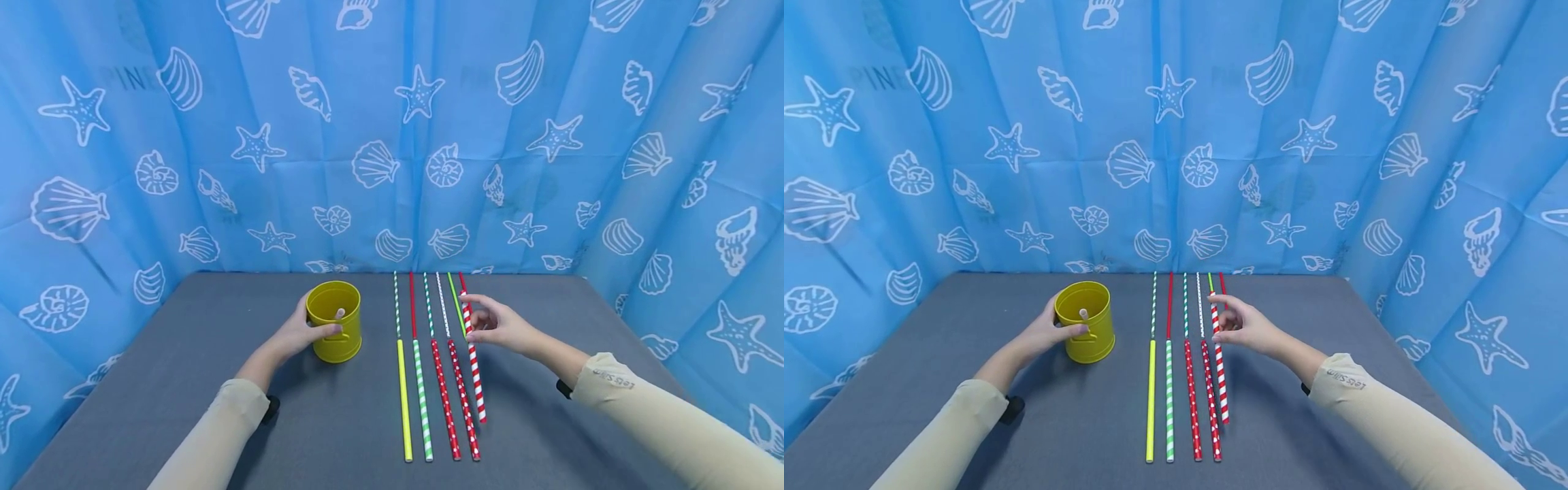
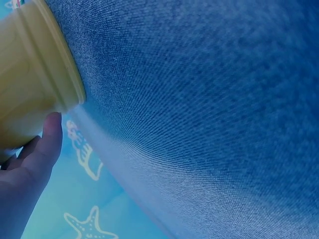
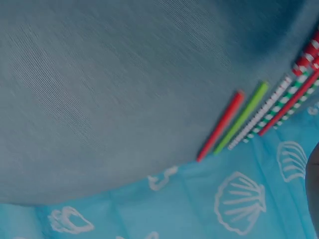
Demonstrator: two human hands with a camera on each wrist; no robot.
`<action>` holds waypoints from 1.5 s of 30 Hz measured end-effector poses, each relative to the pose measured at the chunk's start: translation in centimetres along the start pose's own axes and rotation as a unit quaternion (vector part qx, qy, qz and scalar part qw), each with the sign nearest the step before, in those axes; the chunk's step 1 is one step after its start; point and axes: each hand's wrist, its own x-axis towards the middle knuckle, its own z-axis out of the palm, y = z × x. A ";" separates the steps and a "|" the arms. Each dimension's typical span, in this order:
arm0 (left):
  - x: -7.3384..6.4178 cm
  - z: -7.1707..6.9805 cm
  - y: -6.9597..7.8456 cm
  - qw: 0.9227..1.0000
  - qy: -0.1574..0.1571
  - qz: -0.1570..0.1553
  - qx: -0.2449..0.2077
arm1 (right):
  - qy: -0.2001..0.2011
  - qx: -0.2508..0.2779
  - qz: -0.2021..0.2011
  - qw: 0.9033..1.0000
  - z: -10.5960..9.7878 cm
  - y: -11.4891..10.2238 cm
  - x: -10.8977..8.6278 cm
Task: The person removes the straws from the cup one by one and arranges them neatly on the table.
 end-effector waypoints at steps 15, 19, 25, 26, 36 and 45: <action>0.0 -0.1 0.0 1.000 0.003 -0.001 -0.003 | -0.036 -0.002 0.032 0.999 1.0 3.2 -1.8; 0.0 0.0 0.0 1.000 0.002 -0.002 -0.002 | -0.047 0.010 0.030 0.998 1.2 3.7 -2.0; -0.1 0.0 0.0 1.000 0.002 0.001 -0.001 | -0.079 0.038 0.063 0.994 1.4 4.4 -2.2; -0.1 0.0 0.0 1.000 0.002 0.002 -0.001 | -0.084 0.043 0.073 0.993 1.4 4.5 -2.2; 0.0 0.1 0.0 1.000 0.001 0.004 0.001 | -0.119 0.035 0.088 0.988 1.9 4.5 -2.1; -0.3 0.0 0.1 1.000 0.001 0.003 0.004 | -0.133 0.008 0.068 0.989 2.0 4.6 -1.9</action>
